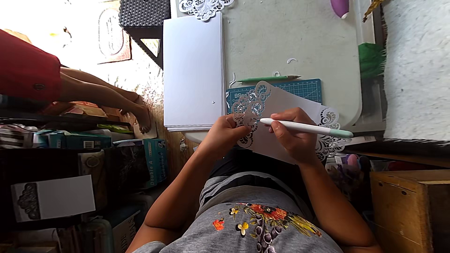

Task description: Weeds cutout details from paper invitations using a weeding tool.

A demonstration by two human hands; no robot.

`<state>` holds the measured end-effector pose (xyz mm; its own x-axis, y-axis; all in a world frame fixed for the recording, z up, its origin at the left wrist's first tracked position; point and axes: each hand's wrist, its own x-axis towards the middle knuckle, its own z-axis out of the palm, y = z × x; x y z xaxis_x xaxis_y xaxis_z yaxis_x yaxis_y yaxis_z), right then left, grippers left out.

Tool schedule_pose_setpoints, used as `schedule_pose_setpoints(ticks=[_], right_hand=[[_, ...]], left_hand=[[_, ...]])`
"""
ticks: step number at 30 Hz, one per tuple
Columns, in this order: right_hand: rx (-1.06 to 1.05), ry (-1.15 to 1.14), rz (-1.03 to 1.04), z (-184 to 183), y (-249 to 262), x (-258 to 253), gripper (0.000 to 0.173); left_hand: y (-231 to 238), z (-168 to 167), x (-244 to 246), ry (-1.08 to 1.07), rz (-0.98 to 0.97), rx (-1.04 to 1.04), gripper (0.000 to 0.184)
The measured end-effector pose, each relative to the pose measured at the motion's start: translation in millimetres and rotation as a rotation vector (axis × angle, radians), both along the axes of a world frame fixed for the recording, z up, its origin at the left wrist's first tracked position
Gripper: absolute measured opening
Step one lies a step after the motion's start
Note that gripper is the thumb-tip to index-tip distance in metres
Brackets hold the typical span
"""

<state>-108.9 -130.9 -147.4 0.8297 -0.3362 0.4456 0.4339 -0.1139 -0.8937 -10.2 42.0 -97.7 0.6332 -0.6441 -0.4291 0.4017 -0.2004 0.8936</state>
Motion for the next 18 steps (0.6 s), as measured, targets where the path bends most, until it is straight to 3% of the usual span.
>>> schedule_pose_setpoints(ticks=[18], right_hand=[[-0.021,0.015,-0.018,0.6,1.3,-0.4,0.014]], left_hand=[[0.3,0.0,0.2,-0.004,-0.007,-0.001,0.019]])
